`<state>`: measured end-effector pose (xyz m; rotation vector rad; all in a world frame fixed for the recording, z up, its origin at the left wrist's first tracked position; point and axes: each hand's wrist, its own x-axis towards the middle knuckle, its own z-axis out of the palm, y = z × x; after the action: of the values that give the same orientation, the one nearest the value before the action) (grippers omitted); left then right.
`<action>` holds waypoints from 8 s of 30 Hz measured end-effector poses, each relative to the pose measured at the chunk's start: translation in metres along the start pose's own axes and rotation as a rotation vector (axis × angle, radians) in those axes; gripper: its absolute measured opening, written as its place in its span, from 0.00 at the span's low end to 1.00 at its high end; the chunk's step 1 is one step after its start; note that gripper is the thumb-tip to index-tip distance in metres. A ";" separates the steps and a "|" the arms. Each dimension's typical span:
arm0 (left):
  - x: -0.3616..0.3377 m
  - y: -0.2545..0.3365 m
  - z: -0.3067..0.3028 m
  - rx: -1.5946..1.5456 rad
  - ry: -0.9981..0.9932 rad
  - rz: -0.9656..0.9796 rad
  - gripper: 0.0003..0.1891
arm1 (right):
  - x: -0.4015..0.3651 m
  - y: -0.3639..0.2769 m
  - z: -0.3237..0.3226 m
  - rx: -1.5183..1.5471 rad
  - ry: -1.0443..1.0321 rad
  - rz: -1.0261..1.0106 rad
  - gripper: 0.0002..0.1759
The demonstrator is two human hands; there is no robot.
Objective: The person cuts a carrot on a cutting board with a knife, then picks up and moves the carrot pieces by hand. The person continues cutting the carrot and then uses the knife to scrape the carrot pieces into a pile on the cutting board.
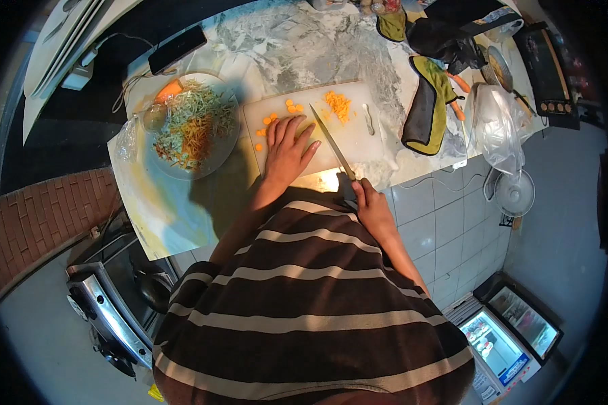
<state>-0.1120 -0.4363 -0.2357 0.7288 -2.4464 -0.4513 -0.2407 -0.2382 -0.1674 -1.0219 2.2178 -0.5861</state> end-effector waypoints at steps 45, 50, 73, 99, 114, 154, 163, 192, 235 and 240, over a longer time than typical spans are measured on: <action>0.001 0.001 0.000 0.001 0.001 0.001 0.20 | 0.038 0.009 -0.031 0.341 -0.491 0.408 0.27; 0.002 0.002 -0.001 0.001 -0.007 0.003 0.20 | 0.027 0.023 -0.007 0.112 -0.193 0.100 0.24; 0.001 -0.009 0.002 -0.211 0.209 -0.189 0.19 | 0.005 0.007 -0.001 -0.260 0.055 -0.043 0.21; 0.030 -0.017 -0.011 -0.028 0.173 -0.108 0.25 | -0.006 0.002 -0.021 0.011 0.096 0.098 0.20; 0.050 -0.039 -0.004 -0.004 0.037 -0.046 0.10 | 0.001 0.010 -0.005 0.154 0.103 0.083 0.23; -0.003 0.002 -0.009 -0.065 -0.060 0.061 0.24 | 0.025 0.006 0.005 0.166 -0.052 -0.012 0.28; -0.003 0.002 -0.009 -0.053 -0.037 0.052 0.24 | 0.030 0.000 0.002 0.046 -0.072 -0.027 0.25; -0.003 0.000 -0.006 -0.024 -0.047 0.054 0.22 | 0.021 0.004 0.019 -0.159 -0.024 -0.087 0.20; -0.002 0.001 -0.004 -0.035 0.012 0.066 0.22 | 0.014 -0.005 -0.001 -0.050 -0.056 -0.038 0.21; -0.002 0.000 -0.004 -0.042 0.012 0.052 0.22 | 0.016 -0.002 0.001 -0.067 -0.054 -0.056 0.21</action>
<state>-0.1084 -0.4356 -0.2331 0.6474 -2.4309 -0.4754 -0.2472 -0.2515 -0.1723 -1.1238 2.1805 -0.5059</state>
